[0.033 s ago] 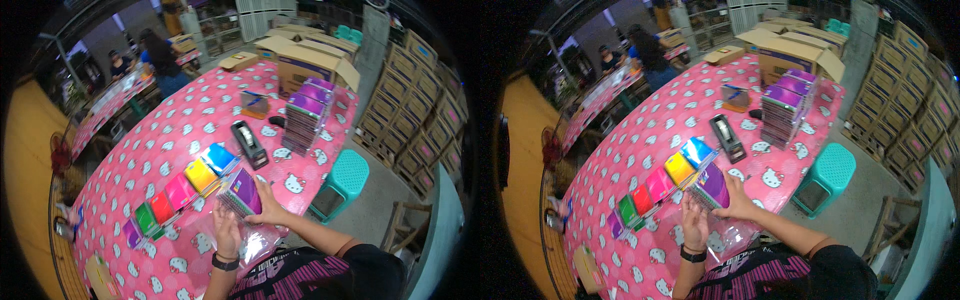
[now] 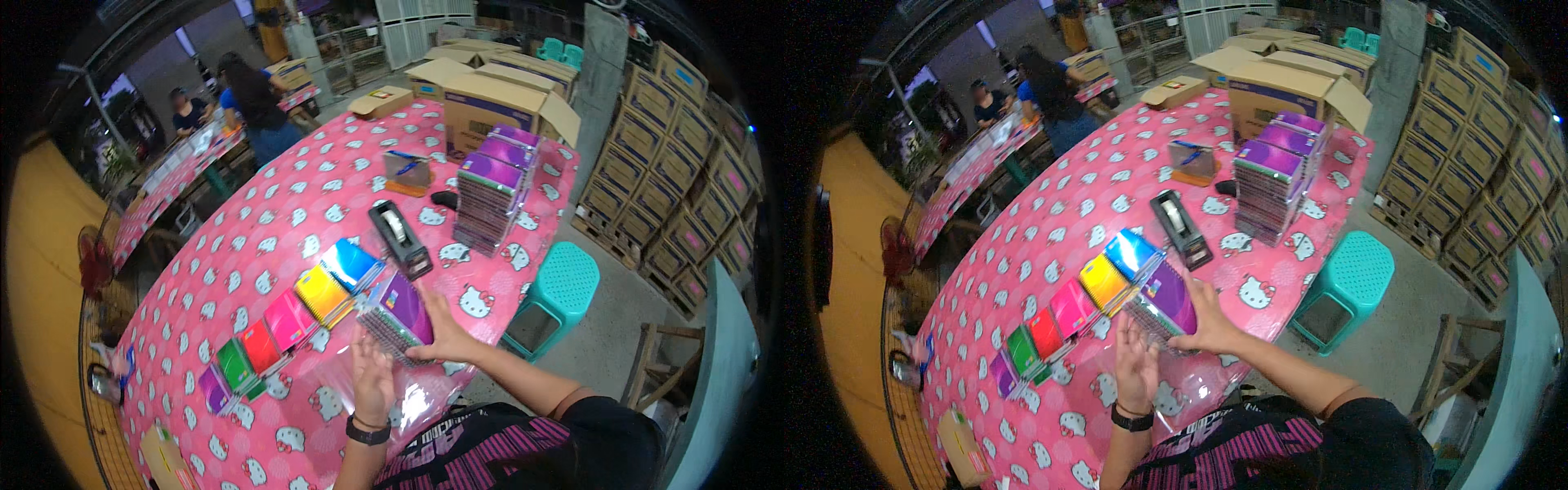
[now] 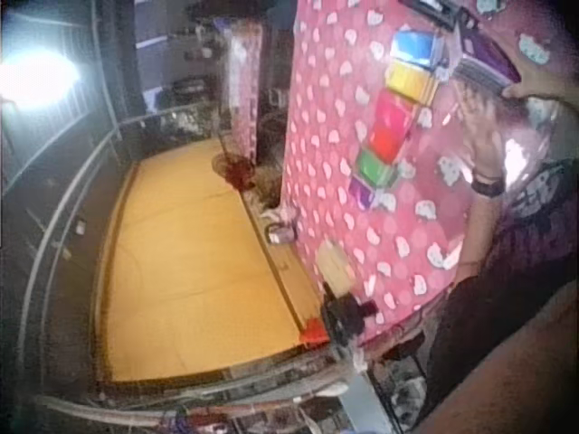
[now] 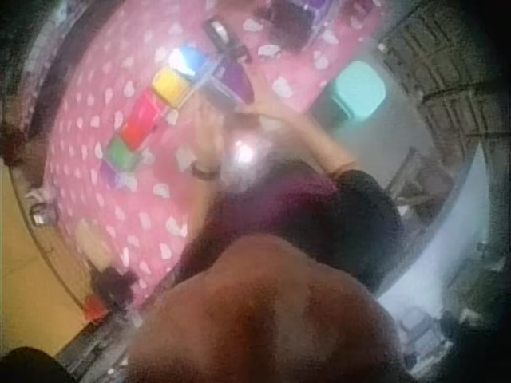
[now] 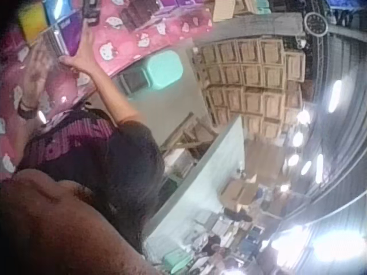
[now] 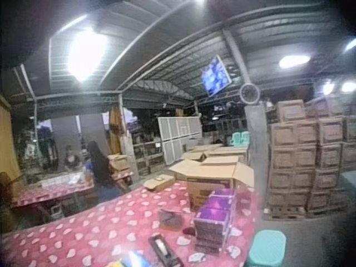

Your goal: The person places a stack of notebooks into a clear plastic bag, seals it with adhesive tape, and repeats the process with additional stacks of notebooks.

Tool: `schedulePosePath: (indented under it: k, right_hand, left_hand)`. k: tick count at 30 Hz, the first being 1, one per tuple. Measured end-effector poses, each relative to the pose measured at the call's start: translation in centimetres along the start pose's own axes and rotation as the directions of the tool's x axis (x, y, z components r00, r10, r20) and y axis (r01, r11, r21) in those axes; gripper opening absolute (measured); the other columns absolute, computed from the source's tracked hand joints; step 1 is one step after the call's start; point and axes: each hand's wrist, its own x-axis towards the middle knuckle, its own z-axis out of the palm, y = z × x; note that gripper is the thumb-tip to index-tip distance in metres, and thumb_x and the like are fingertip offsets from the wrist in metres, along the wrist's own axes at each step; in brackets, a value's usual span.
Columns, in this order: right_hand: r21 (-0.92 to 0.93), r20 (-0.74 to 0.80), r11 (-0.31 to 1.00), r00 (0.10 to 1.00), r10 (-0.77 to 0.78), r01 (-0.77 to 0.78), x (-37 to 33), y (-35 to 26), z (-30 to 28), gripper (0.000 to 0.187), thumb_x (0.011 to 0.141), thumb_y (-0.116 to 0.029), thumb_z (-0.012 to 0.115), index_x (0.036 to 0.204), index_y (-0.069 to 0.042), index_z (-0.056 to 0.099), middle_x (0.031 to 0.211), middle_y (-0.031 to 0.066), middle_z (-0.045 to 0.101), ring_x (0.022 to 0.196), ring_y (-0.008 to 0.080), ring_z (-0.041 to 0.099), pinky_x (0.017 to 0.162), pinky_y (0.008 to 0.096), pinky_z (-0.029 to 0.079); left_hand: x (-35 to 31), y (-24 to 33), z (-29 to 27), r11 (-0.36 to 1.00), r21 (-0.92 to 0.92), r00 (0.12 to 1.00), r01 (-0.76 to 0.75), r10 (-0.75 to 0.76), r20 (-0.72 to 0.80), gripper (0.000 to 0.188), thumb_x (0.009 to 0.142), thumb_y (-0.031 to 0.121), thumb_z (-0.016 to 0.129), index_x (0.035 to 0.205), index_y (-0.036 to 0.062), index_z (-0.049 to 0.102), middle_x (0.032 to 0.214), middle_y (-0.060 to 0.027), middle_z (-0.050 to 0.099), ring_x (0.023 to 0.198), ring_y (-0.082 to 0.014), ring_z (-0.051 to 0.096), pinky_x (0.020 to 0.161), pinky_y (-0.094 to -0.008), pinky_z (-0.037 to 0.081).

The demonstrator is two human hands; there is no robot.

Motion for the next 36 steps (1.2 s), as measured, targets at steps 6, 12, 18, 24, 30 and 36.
schedulePosePath:
  k: [6, 12, 18, 24, 30, 36]
  right_hand:
    - [-0.119, -0.036, 0.981, 0.987, -0.156, 0.151, 2.6, 1.0, -12.5, 0.106, 0.051, -0.033, 0.08, 0.14, -0.008, 0.027, 0.129, 0.0166, 0.04, 0.124, 0.0316, 0.035, 0.106, 0.0413, 0.025]
    - [-0.613, -0.374, 0.79, 0.873, -0.312, 0.02, 15.7, 8.5, -33.1, 0.069, 0.049, -0.023, 0.074, 0.115, -0.013, 0.057, 0.117, 0.0115, 0.055, 0.115, 0.0308, 0.045, 0.099, 0.0411, 0.037]
    - [-0.766, -0.385, 0.553, 0.923, 0.014, -0.328, 20.4, 21.1, -43.4, 0.066, 0.067, -0.02, 0.065, 0.13, -0.026, 0.048, 0.141, 0.0134, 0.038, 0.13, 0.0383, 0.031, 0.108, 0.0447, 0.028]
    - [-0.745, -0.225, 0.661, 0.897, -0.381, 0.093, 20.5, 14.2, -31.0, 0.05, 0.075, -0.018, 0.065, 0.124, -0.012, 0.055, 0.13, 0.013, 0.051, 0.125, 0.0281, 0.043, 0.104, 0.0371, 0.032]
    - [-0.166, 0.1, 0.933, 0.947, -0.306, 0.319, 9.3, 4.1, -10.9, 0.034, 0.078, -0.011, 0.062, 0.112, -0.006, 0.059, 0.123, 0.0104, 0.056, 0.117, 0.0251, 0.05, 0.099, 0.0362, 0.036]
    - [-0.025, 0.438, 0.929, 0.839, -0.323, 0.37, 3.0, 1.2, 6.7, 0.032, 0.074, -0.011, 0.062, 0.105, -0.006, 0.061, 0.115, 0.0135, 0.058, 0.111, 0.0319, 0.048, 0.098, 0.0416, 0.034]
  left_hand:
    - [2.1, -2.0, 4.5, 0.991, 0.078, 0.939, 0.111, -0.13, 0.318, 0.1, 0.072, 0.023, 0.073, 0.146, 0.0048, 0.008, 0.15, -0.0134, 0.015, 0.136, -0.0269, 0.022, 0.11, -0.0406, 0.019]
    - [1.2, 1.3, -2.1, 0.929, 0.363, 0.994, -0.076, 0.099, -0.045, 0.062, 0.074, 0.013, 0.069, 0.128, -0.0008, 0.044, 0.136, -0.0127, 0.041, 0.124, -0.0248, 0.042, 0.103, -0.0391, 0.034]
    - [-2.6, 1.1, -12.6, 0.54, 0.841, 0.961, 0.026, 0.218, -0.17, 0.045, 0.075, 0.012, 0.065, 0.118, 0.0045, 0.055, 0.128, -0.0109, 0.049, 0.119, -0.0247, 0.046, 0.1, -0.0385, 0.037]
    - [-11.5, 1.3, -16.8, -0.397, 0.905, 0.983, 0.153, -0.037, -0.182, 0.061, 0.076, 0.025, 0.065, 0.132, 0.0109, 0.045, 0.144, -0.0144, 0.031, 0.136, -0.0363, 0.02, 0.108, -0.0526, 0.017]
    - [-11.0, -1.7, -17.2, -0.54, 0.78, 0.948, 0.317, 0.168, -0.269, 0.065, 0.084, 0.042, 0.054, 0.14, 0.0174, 0.033, 0.148, -0.0136, 0.024, 0.136, -0.0389, 0.017, 0.107, -0.0575, 0.015]
    - [-12.4, -2.5, -16.7, -0.501, 0.767, 0.916, 0.4, 0.238, -0.322, 0.066, 0.084, 0.043, 0.053, 0.141, 0.0177, 0.032, 0.148, -0.0132, 0.022, 0.134, -0.0398, 0.021, 0.104, -0.06, 0.018]
